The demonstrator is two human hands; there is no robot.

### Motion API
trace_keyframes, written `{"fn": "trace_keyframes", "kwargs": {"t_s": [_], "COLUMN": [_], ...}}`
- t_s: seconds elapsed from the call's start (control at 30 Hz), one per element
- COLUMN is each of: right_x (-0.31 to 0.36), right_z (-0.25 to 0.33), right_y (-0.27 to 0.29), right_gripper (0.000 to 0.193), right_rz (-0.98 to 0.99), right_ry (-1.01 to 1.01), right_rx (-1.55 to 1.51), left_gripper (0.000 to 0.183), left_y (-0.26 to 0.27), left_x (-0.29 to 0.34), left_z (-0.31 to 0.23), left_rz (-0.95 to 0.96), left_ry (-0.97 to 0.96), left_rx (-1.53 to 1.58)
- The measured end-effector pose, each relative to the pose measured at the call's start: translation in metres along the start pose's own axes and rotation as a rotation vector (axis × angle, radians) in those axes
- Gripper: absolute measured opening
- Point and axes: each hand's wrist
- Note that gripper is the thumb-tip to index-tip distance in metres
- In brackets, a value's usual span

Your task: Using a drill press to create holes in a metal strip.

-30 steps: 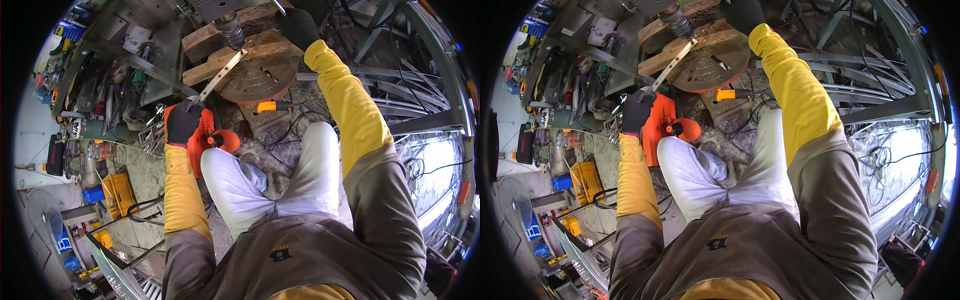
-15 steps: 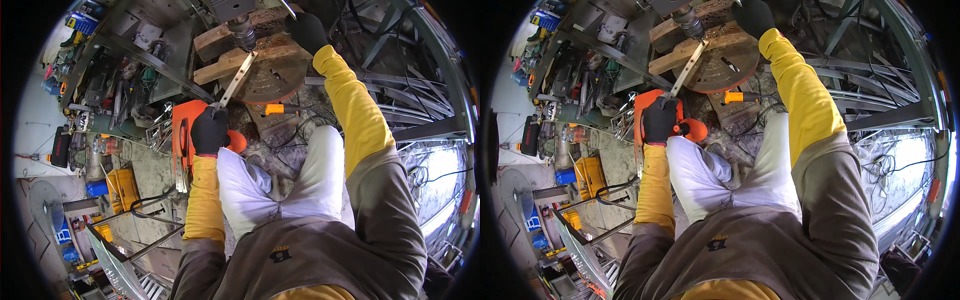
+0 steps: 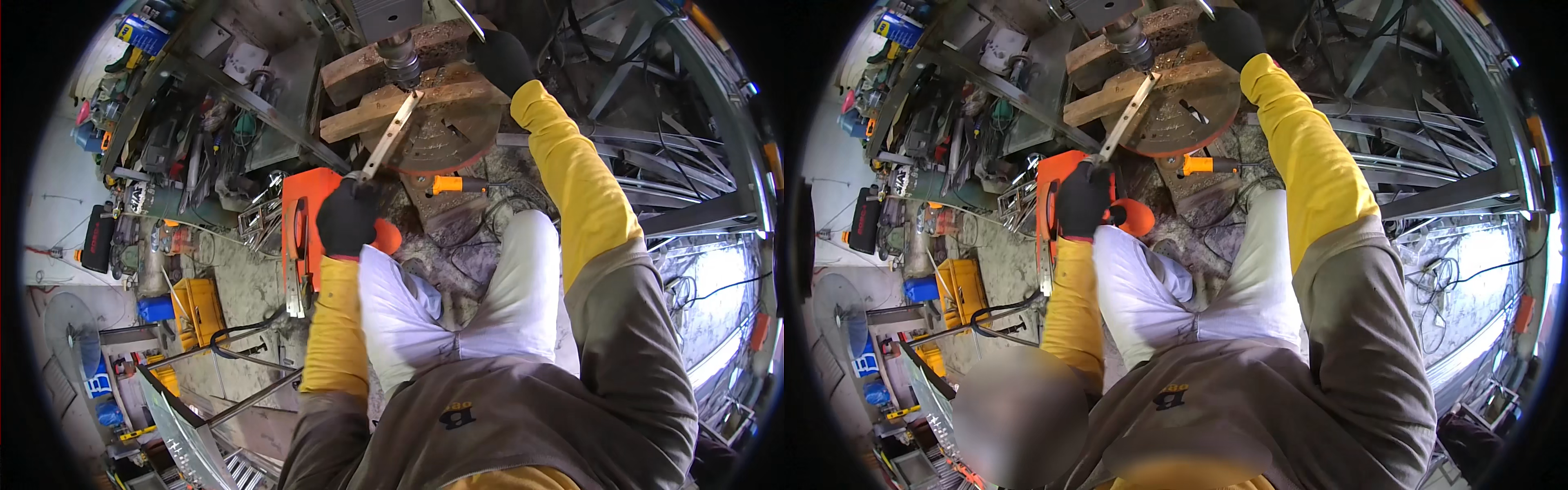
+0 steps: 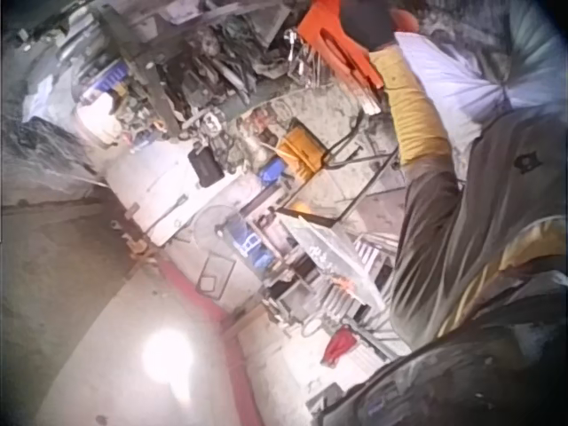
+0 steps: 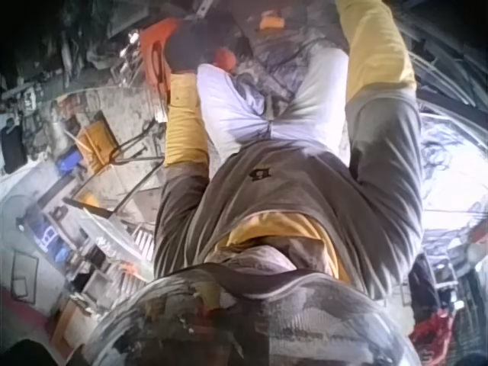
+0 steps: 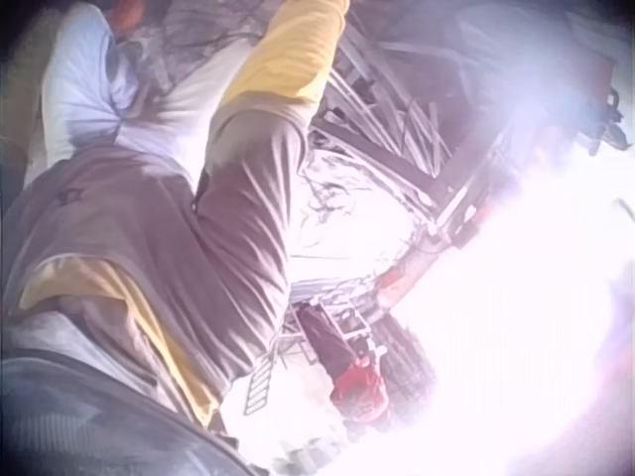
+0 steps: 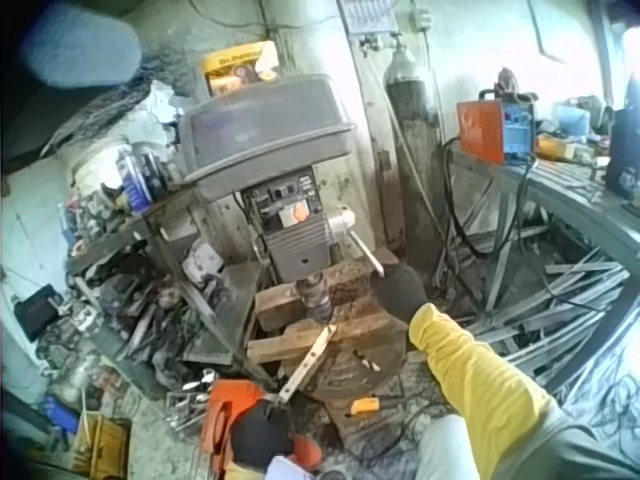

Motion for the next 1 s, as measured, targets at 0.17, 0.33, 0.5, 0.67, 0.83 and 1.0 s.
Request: {"fn": "trace_keyframes", "kwargs": {"t_s": [0.17, 0.33, 0.5, 0.67, 0.83, 1.0], "right_x": [-0.007, 0.027, 0.009, -0.020, -0.045, -0.021], "right_z": [0.001, 0.063, 0.060, 0.025, 0.000, 0.051], "right_y": [0.022, 0.054, 0.080, 0.084, 0.095, 0.084], "right_gripper": [0.041, 0.042, 0.040, 0.030, 0.024, 0.021], "right_rz": [0.371, 0.251, 0.401, 0.267, 0.298, 0.464], "right_ry": [-0.195, -0.081, -0.275, 0.481, 0.844, 0.379], "right_rx": [-0.192, -0.405, -0.244, 0.242, 0.407, 0.329], "left_gripper": [0.039, 0.037, 0.036, 0.037, 0.034, 0.033], "left_y": [0.009, 0.029, 0.022, 0.013, 0.003, 0.006], "left_x": [-0.037, -0.045, -0.046, -0.033, -0.016, 0.000], "left_z": [0.046, 0.070, 0.046, 0.046, 0.008, 0.021], "left_rz": [0.063, 0.203, 0.201, 0.061, -0.033, -0.051], "left_ry": [-0.095, 0.003, -0.009, -0.073, -0.073, -0.066], "left_rx": [0.075, 0.112, 0.082, 0.122, 0.024, -0.095]}}
Point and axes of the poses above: each hand's wrist, its own x-axis away from the middle knuckle, its own y-axis out of the back of the hand, z = x × y, and after that the axes turned 2 degrees about x, right-handed
